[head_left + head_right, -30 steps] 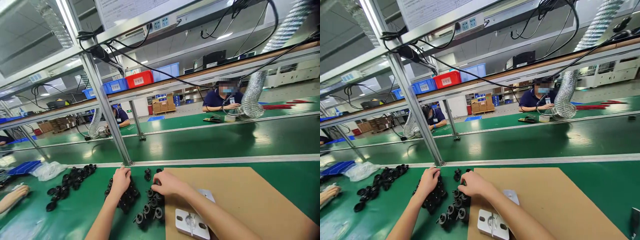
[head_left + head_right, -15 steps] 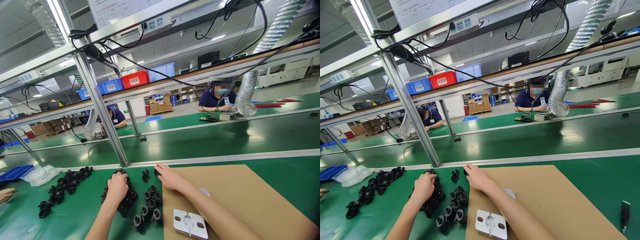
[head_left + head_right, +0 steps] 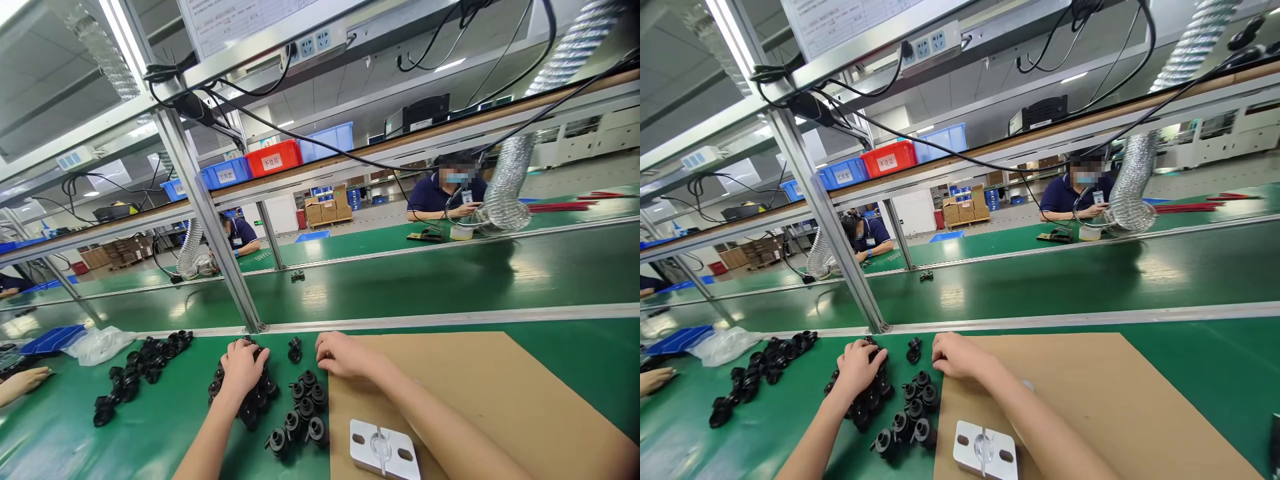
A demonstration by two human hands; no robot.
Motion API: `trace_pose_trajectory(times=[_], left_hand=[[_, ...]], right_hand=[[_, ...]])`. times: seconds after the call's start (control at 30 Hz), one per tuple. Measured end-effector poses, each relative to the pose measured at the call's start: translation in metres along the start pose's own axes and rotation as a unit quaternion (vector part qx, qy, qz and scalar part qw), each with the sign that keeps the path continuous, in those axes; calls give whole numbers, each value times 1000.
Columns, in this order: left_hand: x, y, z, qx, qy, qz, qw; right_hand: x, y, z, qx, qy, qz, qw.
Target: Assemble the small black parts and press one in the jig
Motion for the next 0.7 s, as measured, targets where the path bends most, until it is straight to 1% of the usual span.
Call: trace_pose_trajectory(times=[0.1, 0.2, 0.37, 0.5, 0.57, 0.6, 0.67, 0.7], left_hand=[[-8, 3, 4, -3, -2, 2, 1000], [-14, 5, 7, 6, -3, -3, 1000], [-16, 6, 14, 18, 6, 1, 1000], [-13, 8, 16, 12, 16, 11, 1000], [-10, 9, 18, -7, 40, 35, 999], [-8, 10, 20, -27, 66, 53, 996], [-3, 13, 25, -88, 157, 81, 980], [0, 15, 29, -119, 218, 82, 965]], right_hand=[[8, 1, 1, -25, 6, 20, 999], [9, 1, 3, -61, 18, 29, 998], [-1, 3, -6, -82, 31, 7, 996], [-13, 3, -16, -66, 38, -16, 997], [-18, 3, -17, -64, 31, -34, 997], [-19, 3, -16, -68, 24, -39, 997], [-20, 4, -13, -83, 4, -34, 996], [-20, 4, -12, -93, -10, -26, 995]])
Point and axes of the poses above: each hand's wrist, its own y-axis away from the middle knuckle, its own x-axis out of the back of the hand, z = x × y, the point moved 2 cm from there along -y, towards the middle knuckle, and after that the axes turned 12 degrees about y, right-handed, at the moved point
